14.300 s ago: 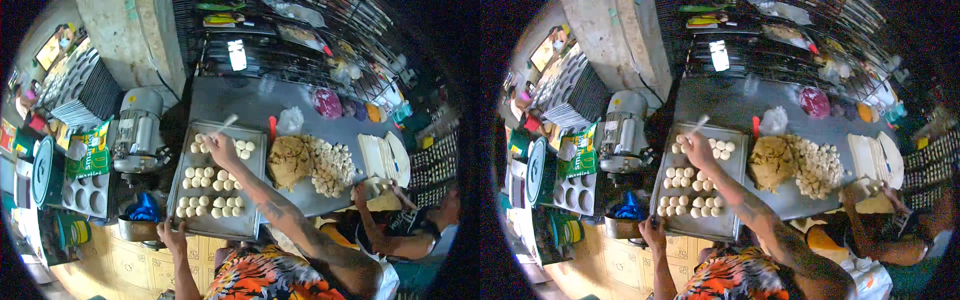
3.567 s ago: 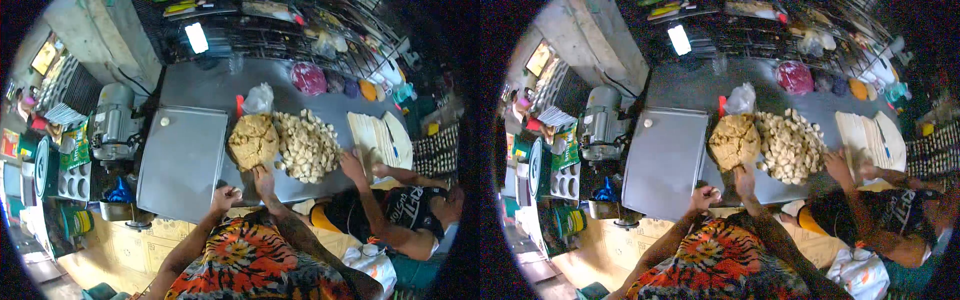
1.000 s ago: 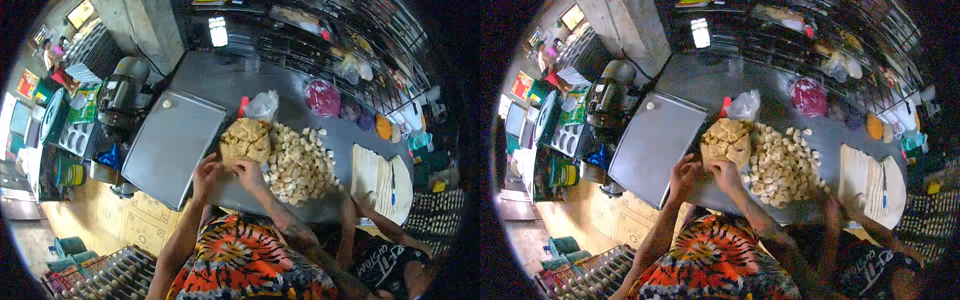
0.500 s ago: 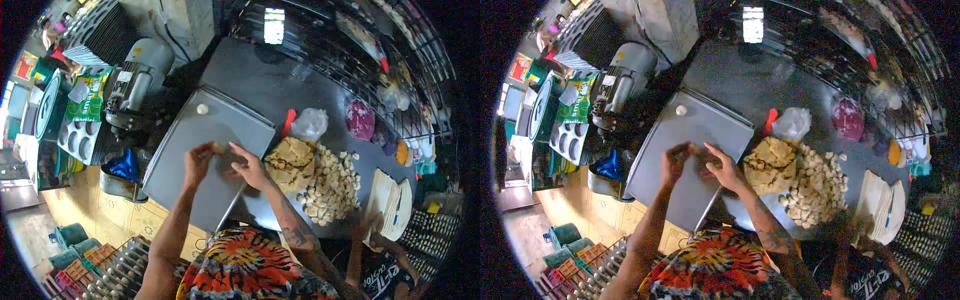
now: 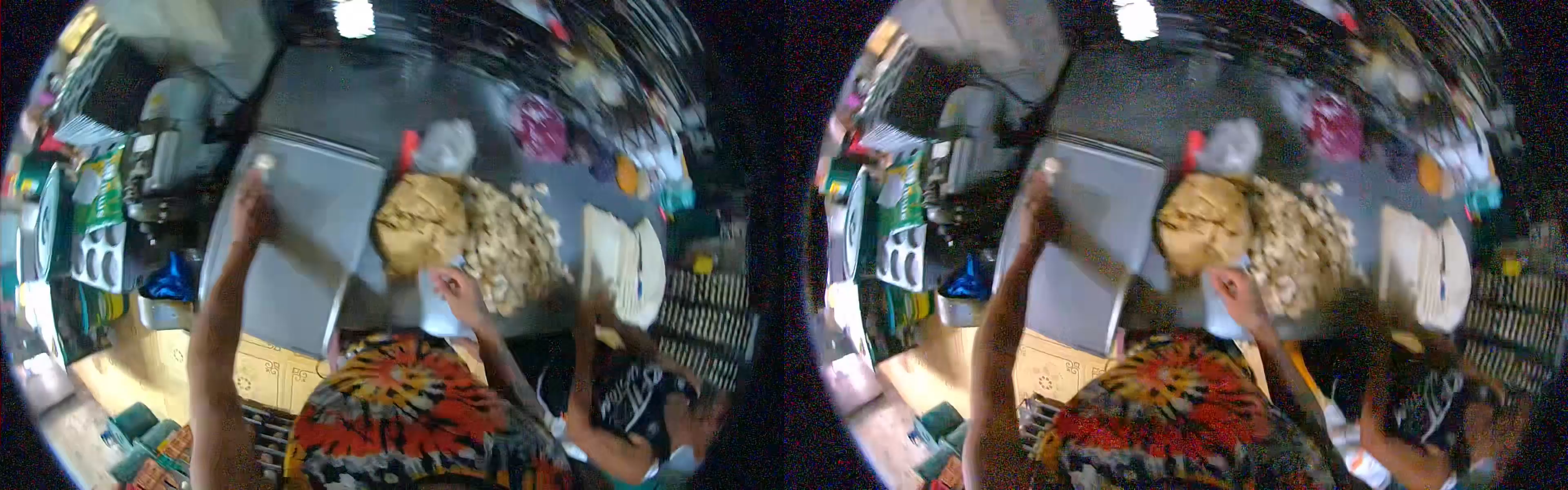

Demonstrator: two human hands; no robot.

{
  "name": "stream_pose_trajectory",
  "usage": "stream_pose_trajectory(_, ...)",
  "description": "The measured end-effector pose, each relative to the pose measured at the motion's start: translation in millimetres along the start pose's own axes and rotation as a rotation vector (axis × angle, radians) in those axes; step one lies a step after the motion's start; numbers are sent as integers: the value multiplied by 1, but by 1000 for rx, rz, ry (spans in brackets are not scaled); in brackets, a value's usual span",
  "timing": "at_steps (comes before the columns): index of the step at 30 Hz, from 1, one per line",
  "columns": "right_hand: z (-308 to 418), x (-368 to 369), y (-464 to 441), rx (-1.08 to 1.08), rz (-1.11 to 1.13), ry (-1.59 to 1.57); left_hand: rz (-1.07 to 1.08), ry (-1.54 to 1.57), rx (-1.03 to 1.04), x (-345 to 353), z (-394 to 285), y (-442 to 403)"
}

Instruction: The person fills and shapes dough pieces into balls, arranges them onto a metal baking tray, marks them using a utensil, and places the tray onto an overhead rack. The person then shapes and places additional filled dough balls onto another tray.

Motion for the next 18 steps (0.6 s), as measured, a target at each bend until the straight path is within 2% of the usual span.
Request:
stream_pose_trajectory(2, -3, -20, 11, -116, -146, 306, 185, 56, -343, 18, 2, -4)
stream_pose_trajectory(4, -18, -43, 25, -128, -253, 369, 181, 2, -613, -31, -49, -32)
stream_pose_trajectory(5, -24, -52, 29, -157, -333, 439, -49, -1, -799, -18, -15, -16)
stream_pose_trajectory(7, -27, -65, 24, -236, -487, 571, -450, 93, -219, -30, -61, -5)
stream_pose_trajectory(8, -31, -65, 24, -230, -482, 556, -596, 892, -313, -16, -63, 23)
stream_pose_trajectory(10, -24, -60, 24, -432, -571, 784, -211, 206, -165, -1, -182, 46)
stream_pose_trajectory(11, -17, -58, 22, -542, -618, 900, -213, 194, -163, 20, -223, 58)
stream_pose_trajectory(12, -14, -55, 22, -652, -667, 1017, -252, 539, -223, 53, -251, 75)
stream_pose_trajectory(13, -15, -52, 20, -657, -666, 1009, -285, 886, -281, 77, -280, 89)
stream_pose_trajectory(14, -20, -49, 16, -627, -660, 1030, -139, 1100, -438, 60, -327, 86)
stream_pose_trajectory(16, -22, -37, 5, -577, -649, 1075, 133, 907, -707, 88, -350, 94)
stream_pose_trajectory(17, -21, -30, 3, -551, -645, 1099, -103, 1228, -795, 120, -351, 112)
stream_pose_trajectory(18, -21, -17, 6, -442, -439, 815, -106, 1228, -789, 120, -349, 116)
Point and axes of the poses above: each hand's wrist, its own y-axis away from the middle knuckle, its own x-axis out of the palm, z = x × y, the point moved 3 cm from there along -y, towards the middle knuckle, and after that the axes turned 10 degrees about x, right-handed, at the moved point
